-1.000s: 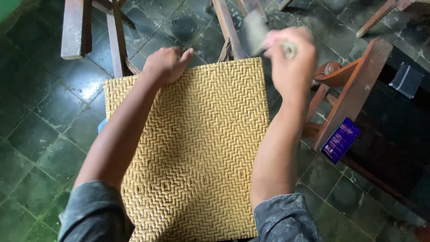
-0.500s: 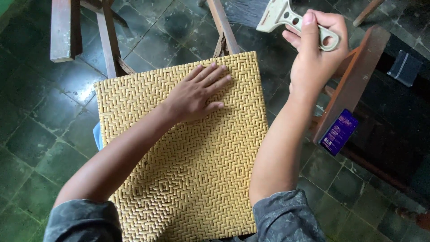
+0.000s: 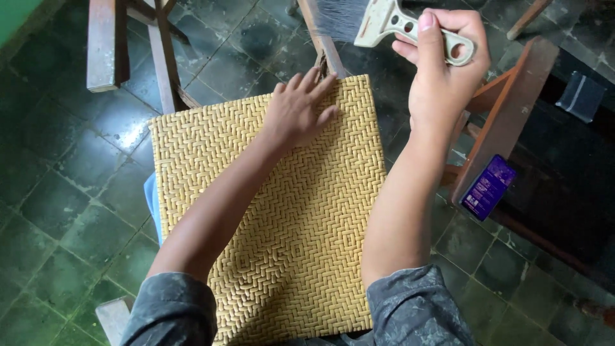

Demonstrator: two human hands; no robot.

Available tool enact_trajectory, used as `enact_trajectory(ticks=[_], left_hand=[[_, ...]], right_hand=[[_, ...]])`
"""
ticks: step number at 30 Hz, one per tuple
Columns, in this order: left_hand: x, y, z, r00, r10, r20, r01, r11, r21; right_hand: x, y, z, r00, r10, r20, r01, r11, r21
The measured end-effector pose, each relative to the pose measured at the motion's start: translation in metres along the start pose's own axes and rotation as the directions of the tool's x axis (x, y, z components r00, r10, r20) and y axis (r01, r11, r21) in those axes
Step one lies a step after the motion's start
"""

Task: The person picks up a woven mat from the floor and places it on their lap. They then use a brush to sweep the surface of the mat repeatedly, removing dust or debris. The person continues brushing the mat for the remainder of the clip.

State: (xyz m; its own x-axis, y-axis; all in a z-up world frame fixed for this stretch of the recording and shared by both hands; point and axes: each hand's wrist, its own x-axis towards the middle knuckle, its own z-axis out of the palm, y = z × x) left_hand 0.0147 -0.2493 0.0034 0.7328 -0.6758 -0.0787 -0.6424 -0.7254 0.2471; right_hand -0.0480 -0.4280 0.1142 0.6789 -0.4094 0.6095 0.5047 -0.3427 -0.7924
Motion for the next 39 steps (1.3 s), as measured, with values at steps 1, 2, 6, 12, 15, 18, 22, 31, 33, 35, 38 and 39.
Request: enact_trajectory(ticks=[1,2,6,12,15,18,22,31,33,35,38,39], left_hand=[[0.006,-0.002,0.002,1.0,0.004,-0.001,-0.004,1.0,-0.003],[0.011,-0.004,0.005,0.999,-0.043,-0.026,0.042,0.998,-0.043],[0.032,-0.013,-0.019,0.929,-0.262,0.261,0.3,0.947,-0.119],[0.084,-0.208,0.214,0.921,-0.159,0.355,0.04,0.946,0.321],[0.014,-0.061,0.005,0.836,-0.39,0.386,0.428,0.904,-0.014],[0.003,-0.069,0.014,0.925,-0.267,0.271,0.281,0.96,-0.012],[-0.012,-0.055,-0.016,0.944,-0.215,0.249,0.249,0.962,-0.113],[-0.035,-0.036,-0.034,0.976,-0.218,0.023,0.209,0.889,-0.409],[-0.037,-0.021,-0.036,0.794,0.283,-0.538,-0.428,0.888,-0.165],[-0.039,0.011,-0.048,0.919,0.256,-0.298,-0.316,0.932,-0.175],[-0.031,0.029,-0.013,0.948,0.315,-0.032,-0.317,0.938,-0.138],[-0.028,0.029,0.007,0.908,0.419,-0.025,-0.419,0.9,-0.119]], right_hand=[[0.0,-0.007,-0.003,1.0,-0.001,0.0,0.001,1.0,-0.005],[-0.001,-0.013,-0.006,0.999,0.047,0.012,-0.047,0.998,0.028],[-0.008,-0.045,-0.03,0.97,0.222,0.103,-0.235,0.962,0.141],[-0.022,-0.077,-0.038,0.916,0.324,0.234,-0.352,0.932,0.086],[-0.041,-0.058,-0.03,0.896,0.288,0.338,-0.324,0.945,0.053],[-0.043,-0.055,-0.022,0.858,0.357,0.369,-0.342,0.934,-0.109],[-0.043,-0.021,-0.023,0.843,0.49,0.224,-0.48,0.872,-0.1],[-0.058,0.001,-0.022,0.941,-0.231,0.248,0.327,0.812,-0.483],[-0.059,-0.005,-0.018,0.941,-0.258,0.22,0.333,0.826,-0.455],[-0.059,-0.004,-0.018,0.943,-0.256,0.211,0.326,0.834,-0.445],[-0.058,-0.004,-0.023,0.947,-0.254,0.197,0.317,0.832,-0.454],[-0.058,-0.004,-0.025,0.947,-0.257,0.193,0.319,0.825,-0.467]])
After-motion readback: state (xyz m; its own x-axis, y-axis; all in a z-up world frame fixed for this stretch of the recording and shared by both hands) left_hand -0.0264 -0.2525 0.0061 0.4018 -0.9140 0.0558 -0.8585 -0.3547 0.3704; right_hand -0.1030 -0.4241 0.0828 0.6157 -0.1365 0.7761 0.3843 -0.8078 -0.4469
